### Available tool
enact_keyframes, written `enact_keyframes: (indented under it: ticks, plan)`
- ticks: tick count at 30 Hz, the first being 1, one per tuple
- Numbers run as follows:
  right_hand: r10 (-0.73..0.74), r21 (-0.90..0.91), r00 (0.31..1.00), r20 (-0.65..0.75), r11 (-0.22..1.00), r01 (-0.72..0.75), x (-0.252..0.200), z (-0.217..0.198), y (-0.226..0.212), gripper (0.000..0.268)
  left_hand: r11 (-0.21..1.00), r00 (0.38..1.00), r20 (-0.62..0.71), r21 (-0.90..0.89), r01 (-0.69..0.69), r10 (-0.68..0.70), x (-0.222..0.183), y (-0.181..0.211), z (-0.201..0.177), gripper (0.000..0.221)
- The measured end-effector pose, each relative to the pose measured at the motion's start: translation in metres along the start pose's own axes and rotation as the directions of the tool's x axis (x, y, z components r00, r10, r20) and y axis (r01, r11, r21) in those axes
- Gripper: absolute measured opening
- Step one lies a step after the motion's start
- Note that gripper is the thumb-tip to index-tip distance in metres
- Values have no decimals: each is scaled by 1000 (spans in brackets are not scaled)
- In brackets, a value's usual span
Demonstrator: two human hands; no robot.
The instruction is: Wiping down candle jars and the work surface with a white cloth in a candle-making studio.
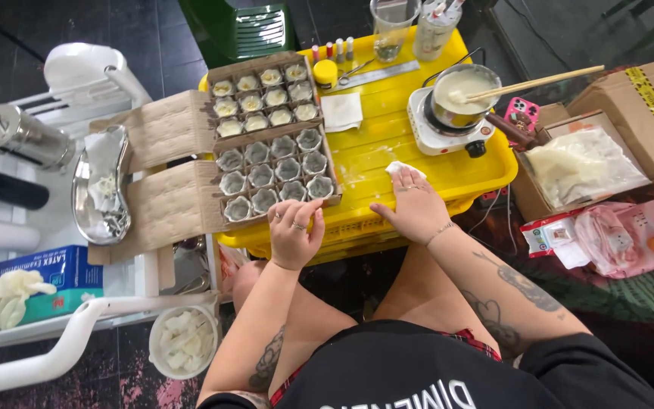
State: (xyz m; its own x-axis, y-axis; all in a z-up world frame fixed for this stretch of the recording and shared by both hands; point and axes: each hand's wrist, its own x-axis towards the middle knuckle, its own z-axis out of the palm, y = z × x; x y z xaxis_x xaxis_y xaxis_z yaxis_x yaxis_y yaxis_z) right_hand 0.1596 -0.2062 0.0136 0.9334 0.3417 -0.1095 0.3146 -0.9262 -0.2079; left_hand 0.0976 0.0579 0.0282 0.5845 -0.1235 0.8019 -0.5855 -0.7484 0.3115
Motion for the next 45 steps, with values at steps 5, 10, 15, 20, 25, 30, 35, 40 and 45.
enact_keyframes:
  ticks: [5, 10, 15, 20, 25, 30, 35, 40, 45]
  plan:
    - [138, -3, 987, -87, 990, -138, 42, 18, 4, 104, 998, 999, -24, 56, -29, 30, -9, -2, 18, 31]
    - [184, 109, 971, -154, 980, -168, 71, 29, -1, 102, 992, 998, 12, 106, -70, 69, -15, -6, 22, 31]
    - [-24, 105, 999, -32, 994, 28, 91, 26, -8, 96, 978, 990, 84, 163, -128, 115, -20, -12, 25, 31]
    - [-121, 252, 992, -14, 960, 121, 94, 32, 3, 80, 976, 991, 54, 176, -130, 122, -17, -10, 26, 30]
    - [-118, 94, 993, 21, 989, 115, 67, 9, -1, 81, 977, 993, 49, 179, -113, 106, -18, -10, 24, 30]
    - [134, 52, 982, -133, 990, -128, 68, 15, 6, 102, 976, 993, 50, 182, -117, 110, -17, -8, 24, 31]
    - [133, 58, 976, -171, 990, -125, 84, 31, 6, 104, 977, 994, 47, 183, -108, 101, -16, -9, 25, 32]
    - [97, 101, 980, -173, 992, -81, 81, 19, -13, 96, 977, 994, 59, 188, -104, 94, -17, -10, 25, 31]
    - [-5, 185, 979, -203, 982, 44, 79, 19, -30, 88, 976, 994, 49, 188, -107, 99, -20, -10, 26, 31]
